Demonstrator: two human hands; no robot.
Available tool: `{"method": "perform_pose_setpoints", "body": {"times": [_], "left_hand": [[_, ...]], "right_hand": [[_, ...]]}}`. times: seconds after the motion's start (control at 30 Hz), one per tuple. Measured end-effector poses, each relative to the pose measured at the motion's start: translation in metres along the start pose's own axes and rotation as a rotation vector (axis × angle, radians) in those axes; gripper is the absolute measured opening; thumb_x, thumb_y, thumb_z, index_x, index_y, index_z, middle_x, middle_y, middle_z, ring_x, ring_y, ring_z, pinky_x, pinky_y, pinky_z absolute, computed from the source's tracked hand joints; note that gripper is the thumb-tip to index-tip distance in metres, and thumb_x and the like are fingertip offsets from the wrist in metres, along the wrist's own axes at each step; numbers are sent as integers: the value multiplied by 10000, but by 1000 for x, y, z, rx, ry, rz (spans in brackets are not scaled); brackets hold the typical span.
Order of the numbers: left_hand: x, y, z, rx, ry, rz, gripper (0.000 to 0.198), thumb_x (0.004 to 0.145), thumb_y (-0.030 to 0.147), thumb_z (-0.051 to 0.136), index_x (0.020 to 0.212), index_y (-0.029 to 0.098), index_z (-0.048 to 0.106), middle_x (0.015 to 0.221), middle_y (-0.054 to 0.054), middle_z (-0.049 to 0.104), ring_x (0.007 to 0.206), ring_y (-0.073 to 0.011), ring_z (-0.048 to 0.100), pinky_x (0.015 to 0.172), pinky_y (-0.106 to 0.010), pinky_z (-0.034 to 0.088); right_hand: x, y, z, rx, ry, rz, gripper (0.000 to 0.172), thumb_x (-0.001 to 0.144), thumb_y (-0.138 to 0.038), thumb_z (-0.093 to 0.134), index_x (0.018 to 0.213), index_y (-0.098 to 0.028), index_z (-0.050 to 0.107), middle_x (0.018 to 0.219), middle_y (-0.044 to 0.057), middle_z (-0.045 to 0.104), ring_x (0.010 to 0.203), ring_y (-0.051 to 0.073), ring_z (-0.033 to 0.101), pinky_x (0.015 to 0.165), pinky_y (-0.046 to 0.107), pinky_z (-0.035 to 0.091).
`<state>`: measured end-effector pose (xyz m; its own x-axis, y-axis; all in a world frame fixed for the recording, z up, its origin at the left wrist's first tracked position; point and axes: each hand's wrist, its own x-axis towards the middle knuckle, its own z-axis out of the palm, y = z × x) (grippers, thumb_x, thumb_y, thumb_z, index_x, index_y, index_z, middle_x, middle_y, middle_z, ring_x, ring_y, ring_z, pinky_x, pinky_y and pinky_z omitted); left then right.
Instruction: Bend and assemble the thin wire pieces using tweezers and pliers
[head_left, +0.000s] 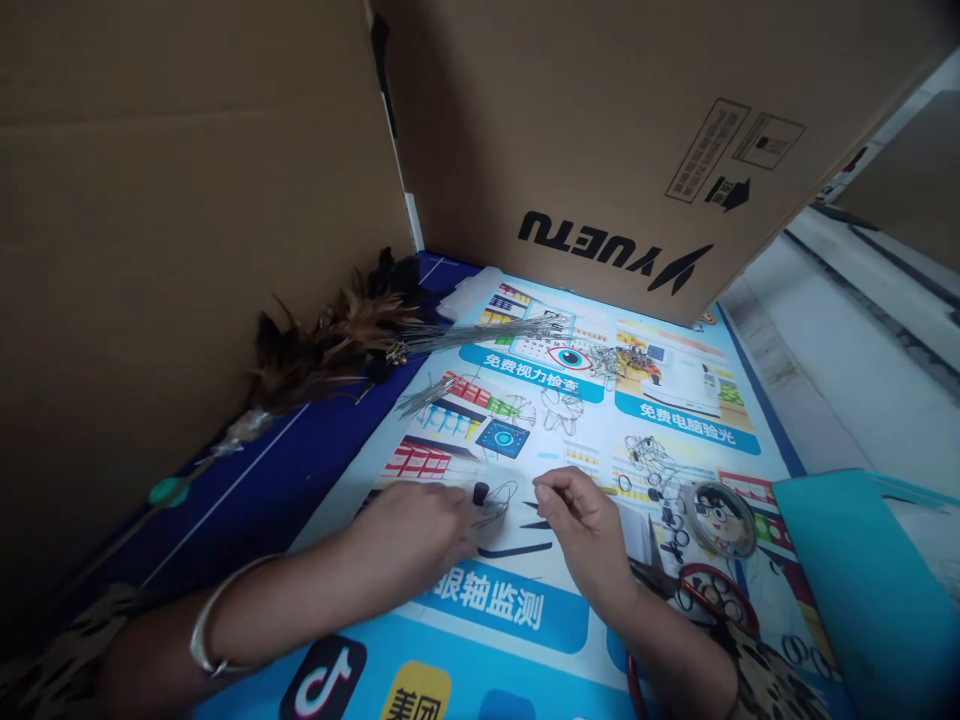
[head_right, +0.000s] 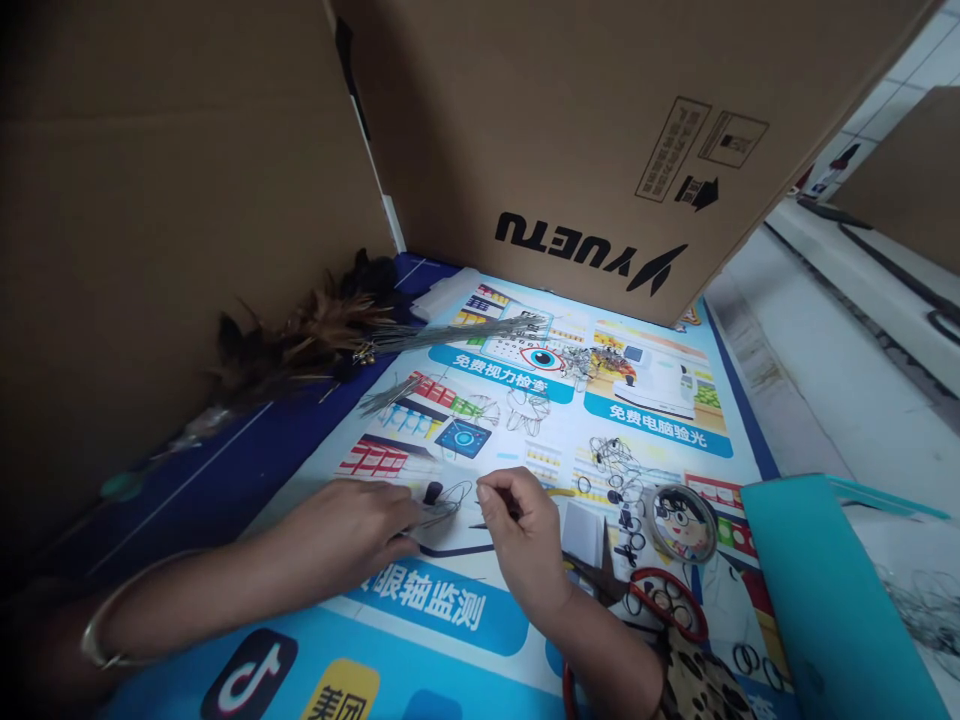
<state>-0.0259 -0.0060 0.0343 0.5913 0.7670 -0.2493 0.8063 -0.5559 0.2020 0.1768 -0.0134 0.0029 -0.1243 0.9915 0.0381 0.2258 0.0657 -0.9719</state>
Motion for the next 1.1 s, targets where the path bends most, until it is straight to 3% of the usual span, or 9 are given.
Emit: {"method": "perform_pose_setpoints", "body": {"times": [0.17,0.37,0.47,0.6,0.73,1.1], "left_hand": [[-11,12,13,27,-25,-8,160,832,200,473,907,165,610,876,-82,639,797,-265,599,635,-350,445],[-13,19,19,96,-80,45,291,760,2,426,927,147,615,895,-95,637,775,-242,601,634,-335,468],[-15,20,20,116,-80,47,330,719,-31,430,935,138,613,885,-99,636,773,-245,598,629,-330,473],[-17,19,27,91,-67,64,331,709,-39,423,921,135,608,871,-94,631,771,-239,591,657,-344,475],[-21,17,36,37,-36,73,324,738,-23,398,928,148,598,886,-88,622,803,-232,578,713,-367,466],[-25,17,34,-56,-32,88,340,713,-20,381,932,138,587,897,-101,605,803,-243,554,705,-378,446]], "right_hand": [[1,-1,-1,26,-5,20,129,844,-304,518,852,-188,576,756,2,536,687,123,502,607,239,417],[2,-1,-3,-3,-6,12,133,860,-302,490,863,-200,576,752,4,545,686,130,504,599,245,427],[5,1,-4,-193,-28,-115,135,863,-248,475,894,-209,601,823,25,565,768,151,512,670,277,435],[9,6,-5,-585,-115,-336,265,832,-124,447,966,-248,639,995,51,570,1000,217,447,837,377,387],[8,9,-4,-849,-186,-375,334,789,-95,472,1038,-255,629,1155,63,519,1138,284,344,900,460,330],[6,10,-3,-938,-184,-407,384,787,-93,464,1109,-256,595,1175,71,498,1153,273,333,925,454,327]]}}
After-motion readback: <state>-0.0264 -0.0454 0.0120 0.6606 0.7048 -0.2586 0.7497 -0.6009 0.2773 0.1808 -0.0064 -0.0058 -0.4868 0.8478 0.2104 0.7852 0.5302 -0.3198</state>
